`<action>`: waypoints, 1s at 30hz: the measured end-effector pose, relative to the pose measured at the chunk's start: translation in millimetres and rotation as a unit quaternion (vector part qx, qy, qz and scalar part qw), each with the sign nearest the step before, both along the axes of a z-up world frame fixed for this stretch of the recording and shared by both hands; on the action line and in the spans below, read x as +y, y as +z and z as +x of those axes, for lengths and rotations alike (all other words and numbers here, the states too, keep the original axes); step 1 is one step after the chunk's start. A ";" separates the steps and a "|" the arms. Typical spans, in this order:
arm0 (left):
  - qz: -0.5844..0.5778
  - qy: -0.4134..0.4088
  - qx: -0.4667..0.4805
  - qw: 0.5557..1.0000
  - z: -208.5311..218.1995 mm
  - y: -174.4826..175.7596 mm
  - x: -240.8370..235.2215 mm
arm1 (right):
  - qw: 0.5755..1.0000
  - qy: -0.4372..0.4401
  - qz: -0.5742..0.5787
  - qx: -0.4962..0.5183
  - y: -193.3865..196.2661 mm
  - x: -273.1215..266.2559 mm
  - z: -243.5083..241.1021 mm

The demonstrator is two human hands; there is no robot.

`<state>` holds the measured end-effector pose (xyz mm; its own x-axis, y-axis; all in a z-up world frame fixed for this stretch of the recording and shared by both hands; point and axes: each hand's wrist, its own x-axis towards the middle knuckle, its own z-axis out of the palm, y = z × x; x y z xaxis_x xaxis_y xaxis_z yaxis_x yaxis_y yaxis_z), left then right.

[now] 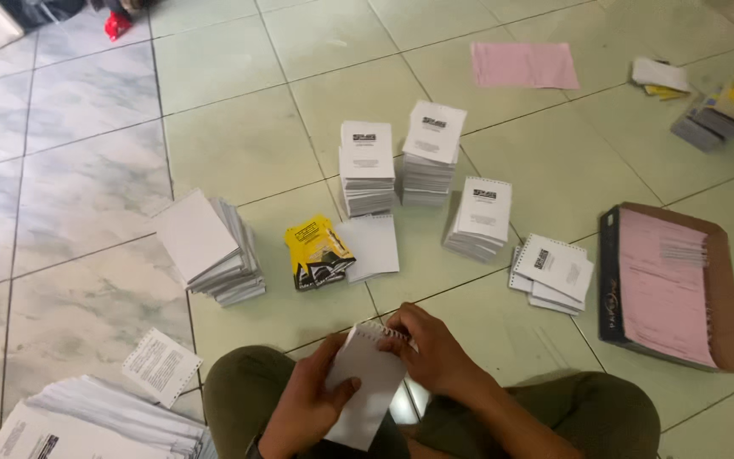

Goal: The person sits on the floor and assembles small notebooks by inserting spiral wire bindings into the punched holes of stacked paper. They handle the paper stacks and wire bindings by hand, securing the wires to create finished notebooks, and then place the completed items into a pile.

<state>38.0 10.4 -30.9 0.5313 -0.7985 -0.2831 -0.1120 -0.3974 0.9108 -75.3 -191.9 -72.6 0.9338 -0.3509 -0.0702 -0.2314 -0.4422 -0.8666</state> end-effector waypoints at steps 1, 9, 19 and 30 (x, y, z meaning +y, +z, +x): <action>-0.026 0.013 -0.002 1.000 1.1 -9.1 2.8 | 1.000 0.003 -0.014 0.006 -7.2 4.0 1.8; 0.020 0.053 -0.015 0.998 39.3 -36.2 18.8 | 0.999 -0.035 -0.012 -0.021 -20.1 7.2 22.8; -0.097 0.312 -0.039 0.944 257.4 -29.1 62.4 | 0.964 -0.228 -0.045 0.126 -126.4 -106.4 -72.7; 0.129 0.303 -0.357 0.874 409.7 -296.4 105.2 | 0.903 -0.223 -0.308 0.201 -194.8 -336.4 -159.6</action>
